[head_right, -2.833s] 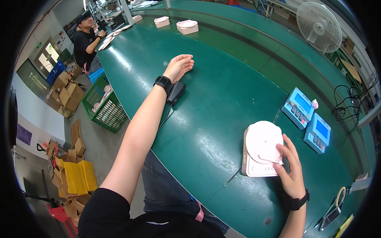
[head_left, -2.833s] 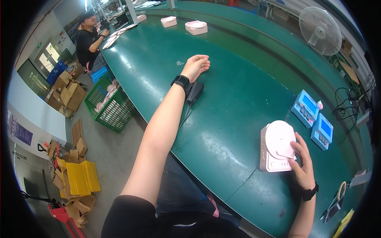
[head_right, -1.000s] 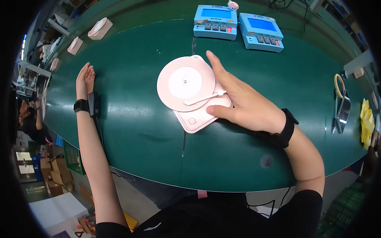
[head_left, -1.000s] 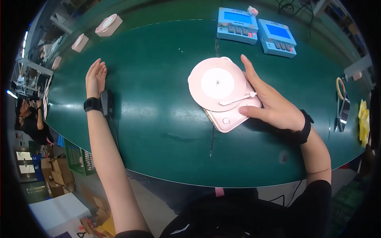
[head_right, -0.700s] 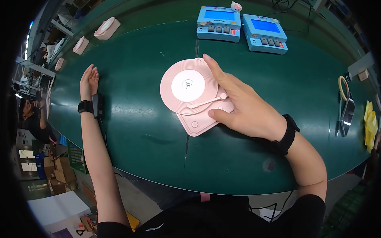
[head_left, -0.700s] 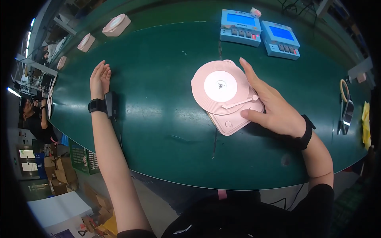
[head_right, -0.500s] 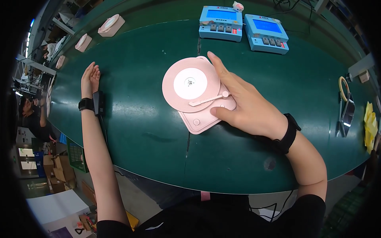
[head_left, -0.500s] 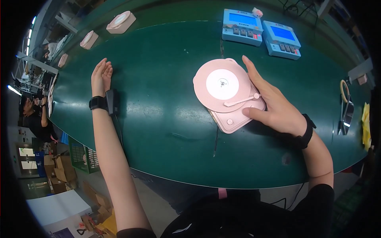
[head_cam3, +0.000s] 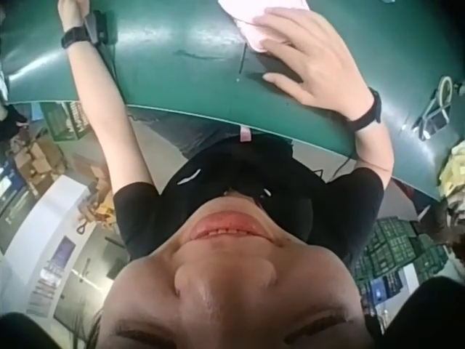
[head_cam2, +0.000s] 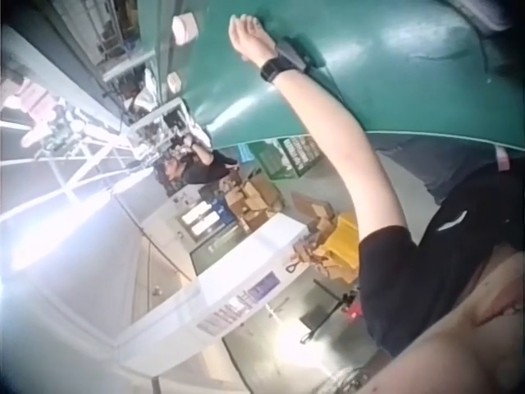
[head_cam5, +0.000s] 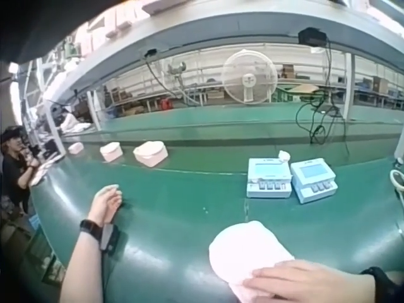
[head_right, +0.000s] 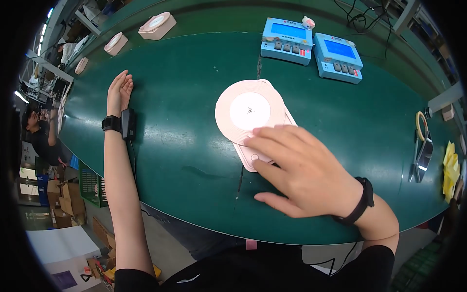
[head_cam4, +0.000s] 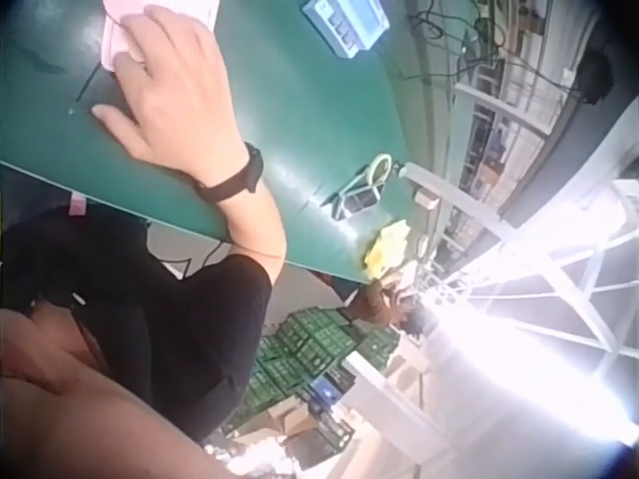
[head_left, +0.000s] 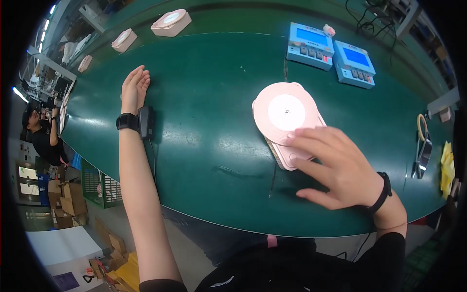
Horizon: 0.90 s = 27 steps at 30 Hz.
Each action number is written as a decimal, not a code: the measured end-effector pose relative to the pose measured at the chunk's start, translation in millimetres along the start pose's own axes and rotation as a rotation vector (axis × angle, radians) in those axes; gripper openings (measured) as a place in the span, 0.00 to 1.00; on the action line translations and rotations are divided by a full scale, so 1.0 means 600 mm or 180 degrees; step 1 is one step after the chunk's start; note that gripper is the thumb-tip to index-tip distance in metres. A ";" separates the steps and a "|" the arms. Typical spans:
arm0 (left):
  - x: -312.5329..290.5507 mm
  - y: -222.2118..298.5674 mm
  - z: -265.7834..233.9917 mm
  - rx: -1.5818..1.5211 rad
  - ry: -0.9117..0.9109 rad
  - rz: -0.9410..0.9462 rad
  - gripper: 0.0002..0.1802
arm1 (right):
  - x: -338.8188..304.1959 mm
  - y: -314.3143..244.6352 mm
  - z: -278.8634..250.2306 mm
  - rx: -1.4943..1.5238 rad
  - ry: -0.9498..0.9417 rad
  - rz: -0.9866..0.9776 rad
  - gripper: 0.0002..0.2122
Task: The person picks up a pink record player, presses its buttons, and moves the tonearm before placing it next to others, then stacks and unstacks them.
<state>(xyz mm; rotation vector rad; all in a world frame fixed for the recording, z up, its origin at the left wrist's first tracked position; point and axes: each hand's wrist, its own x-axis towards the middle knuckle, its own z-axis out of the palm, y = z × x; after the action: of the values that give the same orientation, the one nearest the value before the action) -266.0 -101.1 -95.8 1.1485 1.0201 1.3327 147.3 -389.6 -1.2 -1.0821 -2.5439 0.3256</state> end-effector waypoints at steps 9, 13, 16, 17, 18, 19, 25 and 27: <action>-0.007 0.005 0.007 0.0042 -0.0055 0.0027 0.16 | 0.000 -0.007 0.013 0.0002 0.0045 0.0081 0.20; 0.004 0.002 0.007 0.0012 -0.0100 0.0039 0.16 | 0.005 -0.002 0.007 -0.0025 0.0122 0.0067 0.20; 0.010 0.000 0.010 -0.0042 -0.0099 0.0048 0.15 | 0.007 0.005 0.005 0.0002 0.0086 0.0073 0.20; 0.013 0.001 0.012 -0.0066 -0.0095 0.0060 0.15 | 0.009 0.007 0.003 0.0015 0.0071 0.0068 0.20; 0.010 0.003 0.009 -0.0063 -0.0046 0.0110 0.15 | 0.012 0.005 0.002 0.0001 0.0074 0.0000 0.20; 0.006 0.005 0.005 -0.0097 -0.0075 0.0125 0.14 | 0.012 0.006 0.004 0.0016 0.0075 0.0028 0.20; -0.018 -0.006 0.033 -0.0399 -0.0003 0.0173 0.09 | 0.005 0.000 0.013 -0.0058 0.0068 0.0091 0.19; -0.018 -0.009 0.049 -0.0396 0.0041 0.0088 0.09 | -0.003 -0.011 0.013 -0.0066 0.0055 -0.0030 0.19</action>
<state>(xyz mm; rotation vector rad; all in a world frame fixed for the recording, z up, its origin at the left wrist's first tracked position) -236.4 -112.4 -97.2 1.0651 0.9202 1.4072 141.0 -395.6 -6.3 -1.0755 -2.5417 0.2866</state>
